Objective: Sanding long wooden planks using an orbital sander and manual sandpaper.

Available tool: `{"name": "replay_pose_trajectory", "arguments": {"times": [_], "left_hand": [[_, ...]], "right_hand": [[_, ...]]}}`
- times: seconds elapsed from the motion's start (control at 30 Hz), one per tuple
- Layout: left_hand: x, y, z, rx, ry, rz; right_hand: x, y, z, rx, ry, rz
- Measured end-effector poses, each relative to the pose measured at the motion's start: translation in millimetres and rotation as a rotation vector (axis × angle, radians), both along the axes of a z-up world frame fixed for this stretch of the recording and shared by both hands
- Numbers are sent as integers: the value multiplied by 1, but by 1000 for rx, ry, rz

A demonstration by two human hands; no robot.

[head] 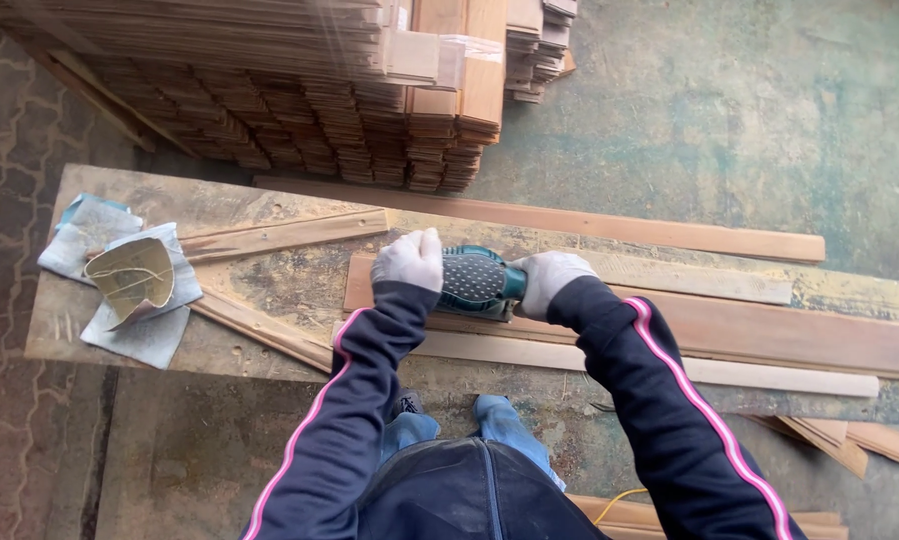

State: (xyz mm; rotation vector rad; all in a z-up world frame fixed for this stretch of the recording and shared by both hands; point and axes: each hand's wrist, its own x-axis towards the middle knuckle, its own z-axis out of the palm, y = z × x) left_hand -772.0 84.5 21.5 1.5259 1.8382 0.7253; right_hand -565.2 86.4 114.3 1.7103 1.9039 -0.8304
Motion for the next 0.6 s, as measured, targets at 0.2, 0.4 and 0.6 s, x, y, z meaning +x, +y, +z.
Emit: {"name": "replay_pose_trajectory", "arguments": {"times": [0.2, 0.4, 0.6], "left_hand": [[-39, 3, 0, 45, 25, -61], [-92, 3, -33, 508, 499, -363], [-135, 9, -40, 468, 502, -378]], "right_hand": [[-30, 0, 4, 16, 43, 6], [-51, -3, -8, 70, 141, 10], [-75, -8, 5, 95, 274, -60]]}}
